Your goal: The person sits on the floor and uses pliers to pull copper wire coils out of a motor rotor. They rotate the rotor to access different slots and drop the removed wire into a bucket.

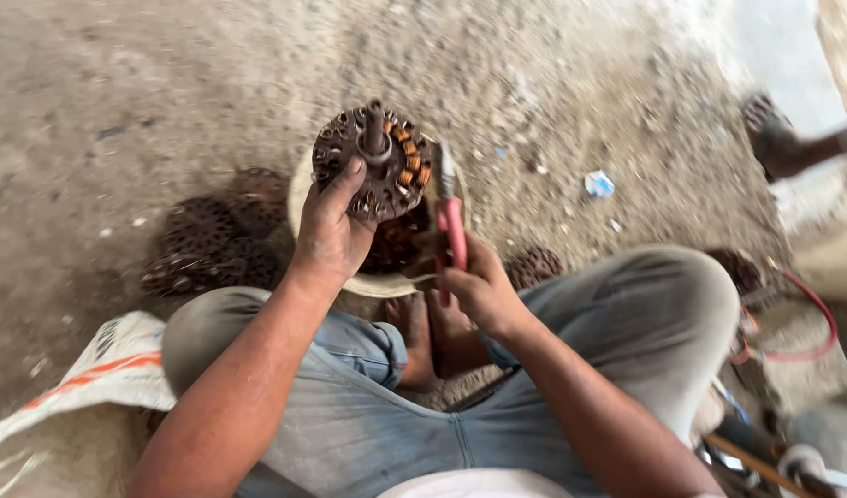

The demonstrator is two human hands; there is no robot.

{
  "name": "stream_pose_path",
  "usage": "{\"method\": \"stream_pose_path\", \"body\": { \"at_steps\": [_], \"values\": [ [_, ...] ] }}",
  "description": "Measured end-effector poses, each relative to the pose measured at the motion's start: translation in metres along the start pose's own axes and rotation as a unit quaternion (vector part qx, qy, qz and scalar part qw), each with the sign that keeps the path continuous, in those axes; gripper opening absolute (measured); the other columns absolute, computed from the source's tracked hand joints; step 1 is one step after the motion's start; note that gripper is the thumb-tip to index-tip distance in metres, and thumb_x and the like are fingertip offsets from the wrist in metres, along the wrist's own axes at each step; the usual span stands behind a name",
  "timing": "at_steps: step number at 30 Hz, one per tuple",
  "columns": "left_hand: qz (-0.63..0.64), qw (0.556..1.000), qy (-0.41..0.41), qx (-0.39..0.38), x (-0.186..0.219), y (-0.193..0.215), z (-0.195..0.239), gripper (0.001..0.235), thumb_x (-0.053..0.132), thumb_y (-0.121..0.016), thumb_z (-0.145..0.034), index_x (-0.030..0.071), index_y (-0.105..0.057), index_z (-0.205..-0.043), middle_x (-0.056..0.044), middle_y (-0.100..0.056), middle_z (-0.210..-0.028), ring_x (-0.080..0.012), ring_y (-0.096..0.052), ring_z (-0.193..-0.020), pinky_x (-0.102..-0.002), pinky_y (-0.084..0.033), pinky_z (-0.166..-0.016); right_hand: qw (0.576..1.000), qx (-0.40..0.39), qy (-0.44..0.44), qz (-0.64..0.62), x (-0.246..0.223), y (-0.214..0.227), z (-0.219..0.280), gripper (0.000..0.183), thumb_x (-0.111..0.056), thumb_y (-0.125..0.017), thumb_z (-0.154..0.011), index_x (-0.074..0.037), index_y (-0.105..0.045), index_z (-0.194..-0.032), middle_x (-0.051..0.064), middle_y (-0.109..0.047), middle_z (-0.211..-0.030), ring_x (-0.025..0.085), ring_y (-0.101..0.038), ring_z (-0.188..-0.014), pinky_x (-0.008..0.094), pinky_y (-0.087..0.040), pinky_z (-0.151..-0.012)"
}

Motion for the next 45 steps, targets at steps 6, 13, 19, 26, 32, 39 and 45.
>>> {"method": "stream_pose_path", "body": {
  "at_steps": [6,13,19,26,32,39,45],
  "values": [
    [0.054,0.995,-0.071,-0.035,0.043,0.001,-0.005,0.048,0.013,-0.076,-0.090,0.002,-0.059,-0.134,-0.012,-0.071,-0.123,-0.0255,-0.072,-0.112,-0.046,-0.063,-0.101,0.963,-0.045,0.142,0.226,-0.033,-0.014,0.011,0.063,0.004,-0.053,-0.083,0.004,-0.049,-0.146,0.018,-0.068,-0.125,0.027,-0.064,-0.119,0.038,-0.049,-0.105],
    [-0.018,0.992,-0.120,0.018,0.054,0.028,-0.006,0.049,0.005,-0.078,-0.086,0.004,-0.060,-0.131,-0.008,-0.070,-0.118,-0.0215,-0.069,-0.111,-0.040,-0.061,-0.098,0.931,-0.004,0.165,0.327,-0.051,-0.011,0.011,0.067,0.000,-0.053,-0.078,0.001,-0.049,-0.145,0.019,-0.066,-0.126,0.028,-0.066,-0.118,0.038,-0.050,-0.105],
    [-0.115,0.985,-0.126,-0.001,0.054,0.032,-0.002,0.043,0.013,-0.080,-0.084,0.007,-0.066,-0.124,-0.005,-0.072,-0.116,-0.0177,-0.067,-0.112,-0.035,-0.056,-0.101,0.918,0.026,0.116,0.378,-0.054,-0.004,0.007,0.055,-0.005,-0.060,-0.087,-0.002,-0.055,-0.141,0.019,-0.067,-0.115,0.028,-0.068,-0.102,0.037,-0.054,-0.091],
    [-0.221,0.969,-0.109,0.002,0.057,0.033,-0.002,0.037,0.020,-0.079,-0.081,0.008,-0.071,-0.115,-0.002,-0.072,-0.109,-0.0152,-0.065,-0.105,-0.034,-0.051,-0.099,0.910,-0.012,0.120,0.396,-0.063,-0.001,0.015,0.056,-0.004,-0.060,-0.085,-0.001,-0.054,-0.140,0.017,-0.067,-0.111,0.026,-0.069,-0.098,0.037,-0.054,-0.088],
    [-0.353,0.930,-0.098,-0.025,0.065,0.027,0.001,0.039,0.038,-0.078,-0.081,0.011,-0.072,-0.108,-0.001,-0.072,-0.102,-0.0152,-0.066,-0.099,-0.036,-0.055,-0.095,0.904,-0.046,0.097,0.414,-0.066,0.000,0.017,0.047,-0.006,-0.063,-0.086,0.001,-0.058,-0.131,0.014,-0.064,-0.092,0.025,-0.064,-0.081,0.038,-0.054,-0.076],
    [-0.431,0.897,-0.062,-0.081,0.074,0.026,-0.003,0.045,0.047,-0.080,-0.080,0.012,-0.070,-0.107,-0.003,-0.070,-0.097,-0.0179,-0.067,-0.096,-0.042,-0.060,-0.095,0.902,-0.068,0.077,0.419,-0.054,0.004,0.019,0.020,-0.015,-0.070,-0.093,0.001,-0.061,-0.101,0.009,-0.056,-0.076,0.017,-0.055,-0.067,0.035,-0.047,-0.062],
    [-0.294,0.950,-0.043,-0.089,0.072,0.023,-0.008,0.058,0.037,-0.092,-0.072,0.012,-0.068,-0.120,-0.005,-0.071,-0.113,-0.0203,-0.067,-0.114,-0.040,-0.054,-0.108,0.944,-0.041,0.045,0.325,-0.033,0.009,0.009,0.027,-0.019,-0.075,-0.092,-0.002,-0.059,-0.106,0.006,-0.064,-0.081,0.011,-0.056,-0.074,0.031,-0.050,-0.065]
  ]
}}
Point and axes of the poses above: each hand's wrist, its own z-axis away from the middle knuckle, its own y-axis out of the back of the hand, x = y × z, the point moved 6 cm from there along -z, towards the middle knuckle
